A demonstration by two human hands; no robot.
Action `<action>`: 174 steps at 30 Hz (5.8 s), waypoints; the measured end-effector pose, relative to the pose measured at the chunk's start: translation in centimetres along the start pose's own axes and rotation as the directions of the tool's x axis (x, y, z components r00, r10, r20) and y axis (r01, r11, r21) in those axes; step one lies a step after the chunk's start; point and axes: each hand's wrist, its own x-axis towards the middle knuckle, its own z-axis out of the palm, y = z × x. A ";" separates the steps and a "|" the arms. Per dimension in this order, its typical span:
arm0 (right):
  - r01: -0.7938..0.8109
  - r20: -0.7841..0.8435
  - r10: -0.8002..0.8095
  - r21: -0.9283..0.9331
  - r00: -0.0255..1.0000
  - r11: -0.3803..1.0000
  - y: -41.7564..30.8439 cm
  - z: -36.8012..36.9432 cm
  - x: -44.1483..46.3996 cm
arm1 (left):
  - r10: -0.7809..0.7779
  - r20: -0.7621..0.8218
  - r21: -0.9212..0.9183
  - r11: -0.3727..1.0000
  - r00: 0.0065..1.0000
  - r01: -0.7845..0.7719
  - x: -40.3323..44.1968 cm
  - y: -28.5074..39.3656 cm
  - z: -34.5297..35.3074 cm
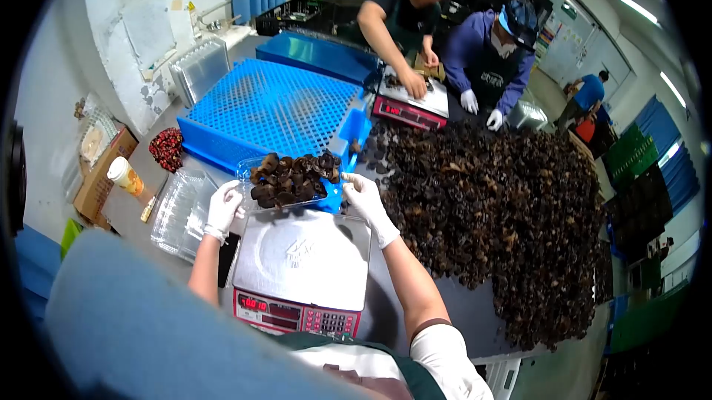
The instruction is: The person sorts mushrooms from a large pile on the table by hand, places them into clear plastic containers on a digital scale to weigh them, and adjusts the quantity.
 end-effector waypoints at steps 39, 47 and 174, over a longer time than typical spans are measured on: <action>-0.208 -0.349 0.132 -0.191 0.928 0.959 19.9 -6.7 -27.1 | 0.367 -0.018 0.989 0.146 0.930 -0.038 -3.9 -2.0 -9.2; -0.048 -0.410 -0.333 -0.688 0.849 0.724 18.4 -4.0 -28.0 | 0.379 0.278 0.946 0.051 0.882 -0.320 -3.8 -2.1 -5.1; 0.061 -0.246 -0.464 -0.831 0.851 0.552 21.5 -21.4 -22.7 | 0.049 0.892 0.388 0.431 0.450 -0.815 -27.8 -9.5 35.9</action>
